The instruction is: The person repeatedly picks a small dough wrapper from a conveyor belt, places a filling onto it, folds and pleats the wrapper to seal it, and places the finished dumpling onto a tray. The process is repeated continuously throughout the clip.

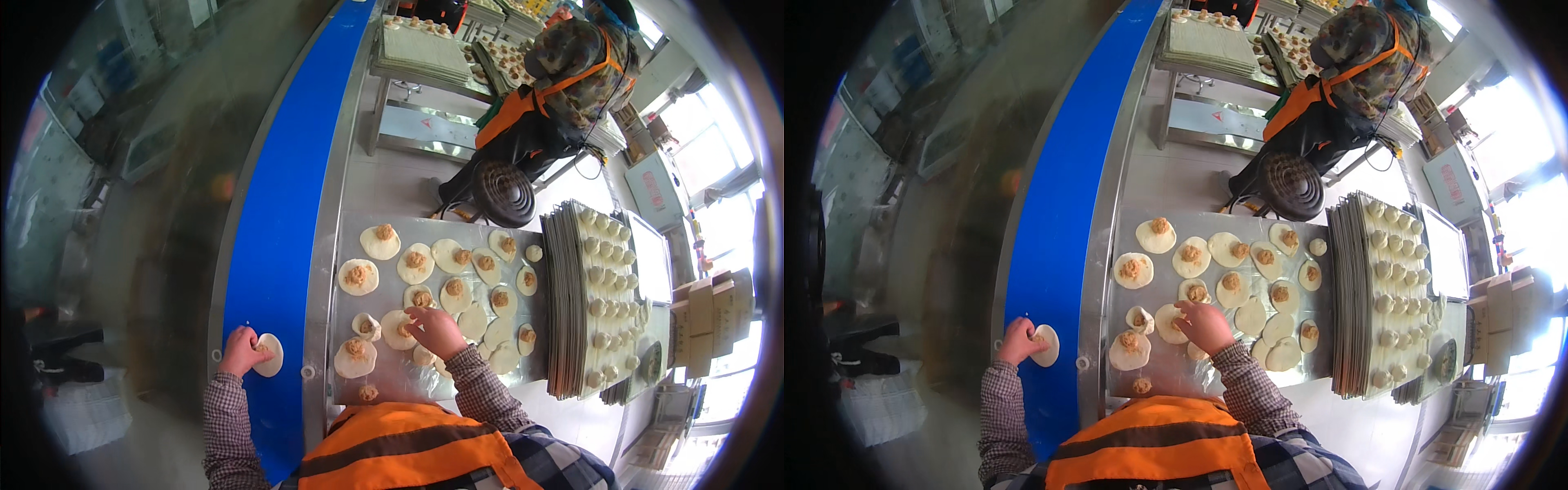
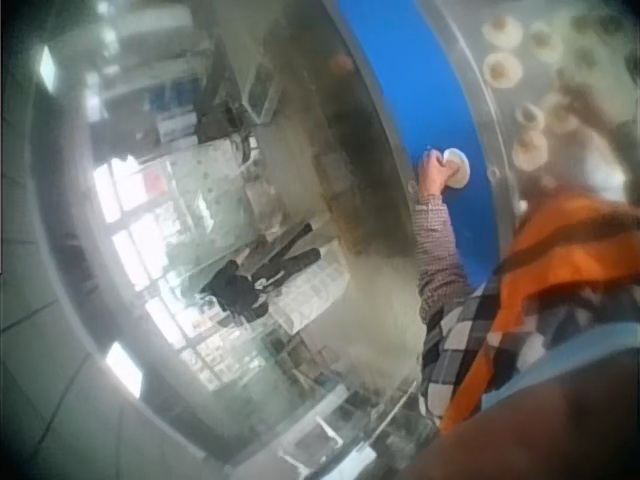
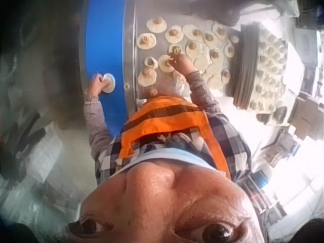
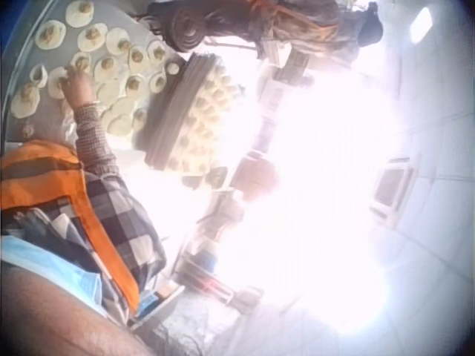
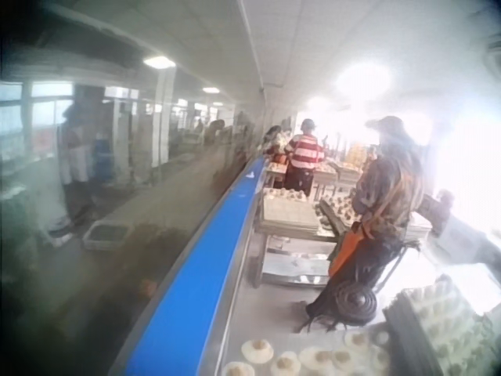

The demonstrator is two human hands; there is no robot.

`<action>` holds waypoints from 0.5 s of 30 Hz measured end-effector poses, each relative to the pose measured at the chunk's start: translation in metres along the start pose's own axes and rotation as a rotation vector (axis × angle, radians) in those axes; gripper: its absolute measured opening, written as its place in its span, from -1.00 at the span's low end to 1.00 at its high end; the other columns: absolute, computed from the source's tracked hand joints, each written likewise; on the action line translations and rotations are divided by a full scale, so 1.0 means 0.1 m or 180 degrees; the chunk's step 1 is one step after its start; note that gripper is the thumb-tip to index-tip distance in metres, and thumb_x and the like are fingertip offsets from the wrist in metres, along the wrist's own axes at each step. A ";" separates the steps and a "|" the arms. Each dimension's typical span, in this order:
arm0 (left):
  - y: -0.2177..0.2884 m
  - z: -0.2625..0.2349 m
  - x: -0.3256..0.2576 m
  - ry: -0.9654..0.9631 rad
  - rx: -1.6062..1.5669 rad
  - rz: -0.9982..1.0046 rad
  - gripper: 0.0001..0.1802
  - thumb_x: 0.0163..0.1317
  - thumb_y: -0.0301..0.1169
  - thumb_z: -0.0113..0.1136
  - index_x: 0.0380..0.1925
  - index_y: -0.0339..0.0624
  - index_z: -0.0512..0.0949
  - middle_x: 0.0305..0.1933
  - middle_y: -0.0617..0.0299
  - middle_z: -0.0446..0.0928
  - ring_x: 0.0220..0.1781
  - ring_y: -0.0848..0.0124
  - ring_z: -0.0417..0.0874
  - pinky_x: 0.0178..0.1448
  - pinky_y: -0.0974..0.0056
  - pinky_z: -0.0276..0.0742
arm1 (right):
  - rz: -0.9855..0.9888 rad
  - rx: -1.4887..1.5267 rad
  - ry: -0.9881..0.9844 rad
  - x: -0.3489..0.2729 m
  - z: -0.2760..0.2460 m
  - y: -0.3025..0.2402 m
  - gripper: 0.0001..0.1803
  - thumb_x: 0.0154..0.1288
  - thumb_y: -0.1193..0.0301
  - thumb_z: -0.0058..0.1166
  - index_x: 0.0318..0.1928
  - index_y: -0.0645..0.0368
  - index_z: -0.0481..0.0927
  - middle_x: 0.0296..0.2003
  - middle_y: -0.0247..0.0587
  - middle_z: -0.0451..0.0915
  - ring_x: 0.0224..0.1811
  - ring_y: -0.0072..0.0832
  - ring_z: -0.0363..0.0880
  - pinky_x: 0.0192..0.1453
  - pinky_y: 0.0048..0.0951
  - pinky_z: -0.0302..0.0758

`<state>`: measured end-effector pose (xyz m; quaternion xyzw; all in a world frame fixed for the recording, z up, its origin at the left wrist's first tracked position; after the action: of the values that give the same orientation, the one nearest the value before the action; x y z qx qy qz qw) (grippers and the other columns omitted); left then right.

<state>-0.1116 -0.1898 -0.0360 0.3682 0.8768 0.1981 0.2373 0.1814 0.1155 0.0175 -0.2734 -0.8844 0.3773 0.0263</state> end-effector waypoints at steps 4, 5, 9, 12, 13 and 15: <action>-0.27 0.24 -0.48 -0.0521 -0.0437 -0.1018 -0.35 -0.28 -0.14 0.62 -0.29 -0.22 0.44 -0.23 0.00 0.54 -0.16 0.13 0.59 -0.08 0.11 0.54 | -0.0157 -0.0136 -0.0224 0.00 0.06 0.03 -0.64 0.20 0.29 0.12 -0.02 0.17 0.57 -0.26 -0.05 0.64 -0.26 -0.14 0.63 -0.18 -0.19 0.54; -0.29 0.30 -0.58 -0.0566 -0.0206 -0.0978 -0.35 -0.27 -0.13 0.61 -0.28 -0.24 0.44 -0.22 -0.02 0.54 -0.15 0.12 0.59 -0.08 0.12 0.54 | -0.0210 -0.0203 -0.0297 -0.01 0.09 0.04 -0.64 0.20 0.30 0.12 -0.02 0.17 0.57 -0.26 -0.05 0.63 -0.26 -0.13 0.62 -0.18 -0.19 0.54; -0.29 0.42 -1.08 -0.0703 0.0269 -0.1416 -0.35 -0.24 -0.14 0.56 -0.25 -0.31 0.45 -0.18 -0.10 0.55 -0.11 0.09 0.61 -0.05 0.15 0.53 | -0.0531 -0.0222 -0.0320 -0.09 0.11 0.05 -0.66 0.20 0.31 0.13 -0.02 0.15 0.58 -0.26 -0.05 0.63 -0.27 -0.15 0.63 -0.18 -0.21 0.55; 0.02 0.30 -1.47 -0.0488 0.0248 -0.1741 -0.37 -0.19 -0.19 0.53 -0.19 -0.33 0.45 -0.16 -0.09 0.55 -0.09 0.11 0.60 0.01 0.16 0.53 | -0.0737 -0.0097 -0.0333 -0.19 0.08 0.01 -0.67 0.20 0.30 0.12 -0.03 0.12 0.58 -0.25 -0.03 0.63 -0.26 -0.10 0.61 -0.17 -0.18 0.54; 0.17 0.23 -1.58 -0.0294 0.0055 -0.1737 -0.37 -0.15 -0.22 0.51 -0.14 -0.35 0.45 -0.13 -0.08 0.56 -0.05 0.14 0.61 0.05 0.17 0.53 | -0.0698 -0.0083 -0.0421 -0.22 0.08 0.00 -0.67 0.20 0.29 0.12 -0.03 0.11 0.58 -0.24 -0.01 0.62 -0.25 -0.06 0.60 -0.16 -0.16 0.54; 0.58 0.14 -1.58 0.0471 -0.1971 -0.1168 -0.40 -0.04 -0.28 0.43 -0.04 -0.37 0.43 -0.07 -0.04 0.57 0.01 0.18 0.61 0.09 0.18 0.52 | -0.0849 0.0114 -0.0451 -0.25 0.05 -0.10 -0.68 0.19 0.29 0.13 -0.05 0.10 0.59 -0.26 -0.02 0.62 -0.27 -0.06 0.60 -0.18 -0.15 0.54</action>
<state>0.0253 -0.2667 0.0256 0.1002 0.8415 0.4344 0.3051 0.1969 0.0938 0.0241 -0.1256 -0.9056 0.4046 0.0186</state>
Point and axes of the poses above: each hand's wrist, its own x-axis towards the middle knuckle, its own z-axis out of the palm, y = z × x, the point moved 6 cm from there along x, towards the middle knuckle
